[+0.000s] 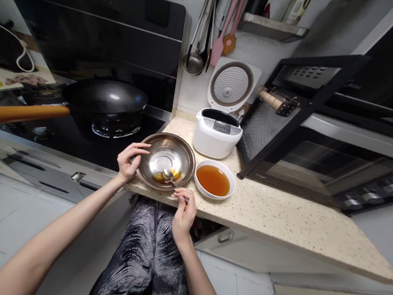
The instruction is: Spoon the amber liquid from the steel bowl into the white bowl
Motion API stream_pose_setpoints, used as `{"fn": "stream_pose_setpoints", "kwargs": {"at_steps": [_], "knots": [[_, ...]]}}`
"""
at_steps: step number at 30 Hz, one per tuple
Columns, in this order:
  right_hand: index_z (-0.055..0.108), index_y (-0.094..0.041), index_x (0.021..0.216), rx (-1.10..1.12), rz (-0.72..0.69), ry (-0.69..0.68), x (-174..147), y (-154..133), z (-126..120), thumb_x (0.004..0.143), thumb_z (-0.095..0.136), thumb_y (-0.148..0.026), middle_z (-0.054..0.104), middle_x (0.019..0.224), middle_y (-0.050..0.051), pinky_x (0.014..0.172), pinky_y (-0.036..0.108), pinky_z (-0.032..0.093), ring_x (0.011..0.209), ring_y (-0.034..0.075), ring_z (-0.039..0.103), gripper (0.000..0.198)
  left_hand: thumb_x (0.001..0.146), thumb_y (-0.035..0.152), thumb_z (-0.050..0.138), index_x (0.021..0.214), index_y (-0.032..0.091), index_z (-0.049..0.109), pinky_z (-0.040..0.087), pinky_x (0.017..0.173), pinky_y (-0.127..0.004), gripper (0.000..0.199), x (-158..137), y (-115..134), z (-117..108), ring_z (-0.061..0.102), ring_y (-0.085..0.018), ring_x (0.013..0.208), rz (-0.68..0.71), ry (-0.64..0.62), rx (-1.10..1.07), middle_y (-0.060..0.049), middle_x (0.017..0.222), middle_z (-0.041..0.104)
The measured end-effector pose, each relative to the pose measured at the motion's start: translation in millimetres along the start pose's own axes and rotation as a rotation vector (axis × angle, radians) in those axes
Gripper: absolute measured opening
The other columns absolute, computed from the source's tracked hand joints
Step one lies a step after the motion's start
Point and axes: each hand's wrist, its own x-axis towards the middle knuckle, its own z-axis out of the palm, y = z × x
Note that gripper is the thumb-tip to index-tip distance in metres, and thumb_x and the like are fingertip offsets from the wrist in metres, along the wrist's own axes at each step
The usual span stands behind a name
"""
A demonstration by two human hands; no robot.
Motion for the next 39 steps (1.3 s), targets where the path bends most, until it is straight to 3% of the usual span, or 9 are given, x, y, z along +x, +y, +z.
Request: {"fn": "stream_pose_setpoints", "kwargs": {"at_steps": [8, 20, 27, 39], "knots": [[0.064, -0.021, 0.093, 0.029, 0.048, 0.033, -6.6, 3.7, 8.7, 0.108, 0.049, -0.029, 0.072, 0.098, 0.005, 0.078, 0.032, 0.063, 0.082, 0.016, 0.071, 0.021, 0.097, 0.022, 0.056, 0.096, 0.019, 0.078, 0.059, 0.089, -0.041, 0.022, -0.5, -0.9, -0.5, 0.074, -0.024, 0.101, 0.005, -0.001, -0.008, -0.01, 0.114, 0.079], [0.062, -0.022, 0.093, 0.041, 0.007, 0.108, -0.8, 0.1, 10.3, 0.108, 0.049, -0.025, 0.071, 0.097, 0.004, 0.075, 0.03, 0.063, 0.08, 0.014, 0.072, 0.02, 0.096, 0.022, 0.055, 0.096, 0.019, 0.078, 0.059, 0.088, -0.042, 0.022, -1.5, -2.8, -1.0, 0.074, -0.025, 0.101, 0.0, -0.004, -0.005, -0.01, 0.114, 0.079], [0.062, -0.022, 0.096, 0.026, -0.029, 0.17, 13.6, -13.4, 0.3, 0.108, 0.049, -0.026, 0.071, 0.097, 0.004, 0.077, 0.032, 0.062, 0.08, 0.014, 0.071, 0.017, 0.097, 0.023, 0.055, 0.095, 0.019, 0.078, 0.059, 0.089, -0.042, 0.023, -1.5, -3.0, -2.2, 0.074, -0.025, 0.102, -0.01, -0.009, 0.003, -0.01, 0.114, 0.079], [0.063, -0.021, 0.096, -0.033, -0.064, 0.423, 43.8, -26.5, -27.2, 0.106, 0.054, -0.029, 0.069, 0.097, 0.004, 0.079, 0.034, 0.063, 0.084, 0.016, 0.071, 0.016, 0.097, 0.024, 0.057, 0.094, 0.019, 0.078, 0.058, 0.088, -0.042, 0.022, 0.6, -1.9, -3.5, 0.075, -0.026, 0.1, 0.007, 0.005, 0.005, -0.011, 0.112, 0.079]]}}
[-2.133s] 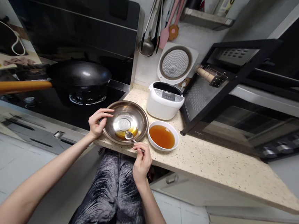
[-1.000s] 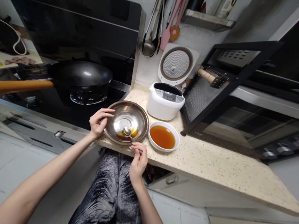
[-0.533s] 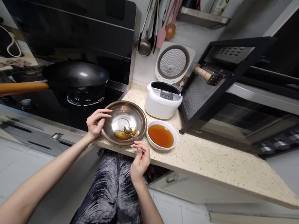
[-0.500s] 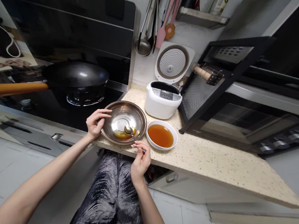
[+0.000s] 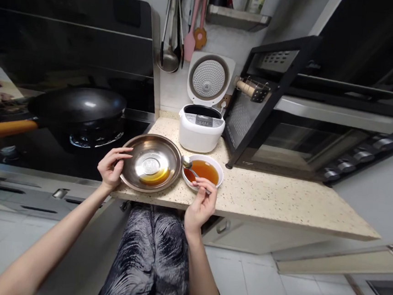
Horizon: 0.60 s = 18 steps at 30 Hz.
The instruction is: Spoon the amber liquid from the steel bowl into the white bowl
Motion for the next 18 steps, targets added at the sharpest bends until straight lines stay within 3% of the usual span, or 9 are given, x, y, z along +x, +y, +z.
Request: {"fn": "stream_pose_setpoints", "kwargs": {"at_steps": [6, 13, 18], "knots": [[0.064, -0.021, 0.096, -0.053, -0.092, 0.027, -2.1, 13.7, -7.8, 0.106, 0.052, -0.022, 0.068, 0.095, 0.004, 0.078, 0.032, 0.061, 0.089, 0.016, 0.07, 0.015, 0.096, 0.026, 0.058, 0.091, 0.019, 0.078, 0.058, 0.087, -0.043, 0.022, 2.1, 1.6, -0.7, 0.075, -0.026, 0.099, 0.0, 0.004, 0.029, -0.011, 0.109, 0.08], [0.064, -0.023, 0.099, -0.126, -0.227, -0.085, 1.2, 29.3, -17.7, 0.104, 0.055, -0.02, 0.07, 0.093, 0.004, 0.08, 0.035, 0.06, 0.089, 0.018, 0.069, 0.011, 0.095, 0.029, 0.059, 0.091, 0.019, 0.078, 0.058, 0.087, -0.043, 0.022, 1.1, -0.9, -2.4, 0.075, -0.027, 0.099, -0.013, 0.013, 0.04, -0.011, 0.109, 0.08], [0.068, -0.025, 0.107, -0.191, -0.433, -0.186, 10.9, 33.6, -24.0, 0.103, 0.053, -0.014, 0.073, 0.091, 0.004, 0.077, 0.038, 0.06, 0.087, 0.021, 0.071, 0.019, 0.096, 0.029, 0.059, 0.092, 0.019, 0.078, 0.059, 0.086, -0.043, 0.022, 1.0, -0.8, -2.8, 0.075, -0.027, 0.1, -0.005, 0.014, 0.054, -0.01, 0.109, 0.079]]}}
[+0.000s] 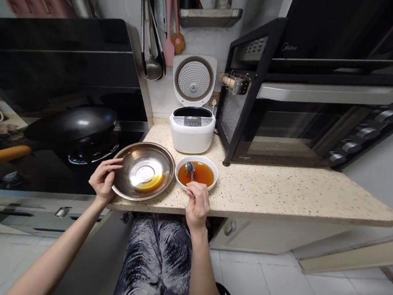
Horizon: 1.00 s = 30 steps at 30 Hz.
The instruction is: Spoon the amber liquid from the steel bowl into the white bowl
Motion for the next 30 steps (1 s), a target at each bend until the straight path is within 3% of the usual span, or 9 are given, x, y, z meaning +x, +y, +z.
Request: {"fn": "stream_pose_setpoints", "kwargs": {"at_steps": [6, 14, 18, 23, 26, 30], "knots": [[0.07, -0.025, 0.115, -0.041, -0.121, -0.056, -3.7, 1.9, -5.6, 0.098, 0.051, -0.004, 0.076, 0.095, 0.007, 0.077, 0.04, 0.061, 0.091, 0.022, 0.072, 0.032, 0.096, 0.028, 0.059, 0.091, 0.019, 0.078, 0.058, 0.085, -0.041, 0.021, 1.1, 0.7, -0.3, 0.075, -0.026, 0.1, 0.013, -0.002, 0.0, -0.01, 0.109, 0.079], [0.072, -0.025, 0.106, -0.053, -0.097, -0.101, -6.1, 4.1, -17.3, 0.099, 0.052, -0.008, 0.077, 0.098, 0.008, 0.076, 0.042, 0.062, 0.091, 0.022, 0.073, 0.027, 0.097, 0.033, 0.058, 0.09, 0.019, 0.076, 0.058, 0.085, -0.042, 0.024, 0.5, -0.9, -0.6, 0.075, -0.026, 0.099, 0.013, 0.002, 0.035, -0.01, 0.108, 0.079], [0.07, -0.025, 0.107, -0.041, -0.005, 0.067, -5.4, -3.6, -14.6, 0.101, 0.057, -0.014, 0.076, 0.095, 0.006, 0.075, 0.04, 0.061, 0.087, 0.022, 0.073, 0.019, 0.097, 0.03, 0.058, 0.093, 0.02, 0.077, 0.058, 0.088, -0.042, 0.022, -0.2, -1.5, -0.3, 0.075, -0.026, 0.1, 0.02, 0.002, 0.004, -0.01, 0.109, 0.079], [0.066, -0.024, 0.102, 0.162, 0.241, 0.268, -8.3, -25.5, -0.6, 0.105, 0.053, -0.021, 0.071, 0.092, 0.005, 0.072, 0.037, 0.061, 0.08, 0.019, 0.07, 0.014, 0.098, 0.036, 0.056, 0.09, 0.019, 0.076, 0.058, 0.087, -0.044, 0.028, -0.3, 1.0, 0.2, 0.074, -0.026, 0.099, -0.023, -0.001, 0.061, -0.011, 0.108, 0.079], [0.064, -0.024, 0.098, 0.262, 0.31, 0.215, -13.0, -36.7, 9.1, 0.105, 0.053, -0.023, 0.071, 0.091, 0.004, 0.073, 0.037, 0.061, 0.08, 0.019, 0.07, 0.014, 0.098, 0.039, 0.055, 0.09, 0.02, 0.076, 0.058, 0.087, -0.045, 0.029, -0.1, 2.7, 0.3, 0.074, -0.027, 0.099, -0.025, -0.006, 0.071, -0.011, 0.106, 0.079], [0.065, -0.023, 0.097, 0.328, 0.324, 0.001, -21.7, -44.4, 22.4, 0.105, 0.052, -0.019, 0.072, 0.093, 0.004, 0.076, 0.034, 0.06, 0.086, 0.018, 0.071, 0.016, 0.099, 0.037, 0.055, 0.091, 0.02, 0.076, 0.058, 0.087, -0.045, 0.028, 0.1, 3.4, 0.3, 0.074, -0.027, 0.099, -0.012, -0.005, 0.06, -0.011, 0.107, 0.079]]}}
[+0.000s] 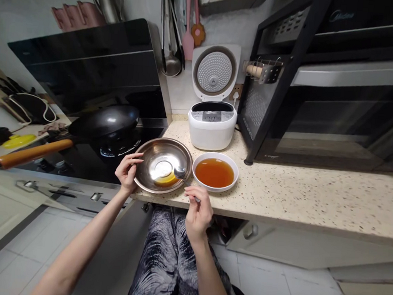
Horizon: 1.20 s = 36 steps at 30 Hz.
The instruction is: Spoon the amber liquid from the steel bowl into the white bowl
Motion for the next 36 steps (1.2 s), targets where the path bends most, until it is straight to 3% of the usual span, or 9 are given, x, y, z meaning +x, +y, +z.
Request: {"fn": "stream_pose_setpoints", "kwargs": {"at_steps": [6, 19, 36], "knots": [[0.065, -0.023, 0.096, 0.011, 0.076, -0.141, -9.5, 4.5, 16.3, 0.105, 0.052, -0.018, 0.072, 0.091, 0.003, 0.074, 0.031, 0.058, 0.083, 0.017, 0.07, 0.017, 0.1, 0.039, 0.053, 0.089, 0.02, 0.075, 0.059, 0.086, -0.045, 0.031, -1.1, 0.0, -0.1, 0.075, -0.026, 0.098, 0.024, 0.01, 0.055, -0.01, 0.106, 0.079], [0.066, -0.023, 0.096, 0.004, 0.113, -0.145, -17.5, 10.1, 17.8, 0.104, 0.054, -0.019, 0.072, 0.09, 0.003, 0.072, 0.03, 0.058, 0.083, 0.017, 0.07, 0.016, 0.1, 0.04, 0.051, 0.087, 0.021, 0.074, 0.06, 0.085, -0.045, 0.033, -4.7, -2.8, -0.8, 0.074, -0.027, 0.098, 0.039, 0.034, 0.091, -0.01, 0.107, 0.078], [0.065, -0.022, 0.094, 0.017, 0.167, -0.102, -20.5, 16.0, 14.1, 0.107, 0.049, -0.022, 0.07, 0.09, 0.003, 0.072, 0.027, 0.055, 0.079, 0.015, 0.066, 0.02, 0.098, 0.026, 0.056, 0.094, 0.021, 0.078, 0.059, 0.086, -0.043, 0.023, -2.2, 0.3, 0.4, 0.074, -0.025, 0.101, 0.127, 0.057, -0.022, -0.008, 0.113, 0.079]]}}
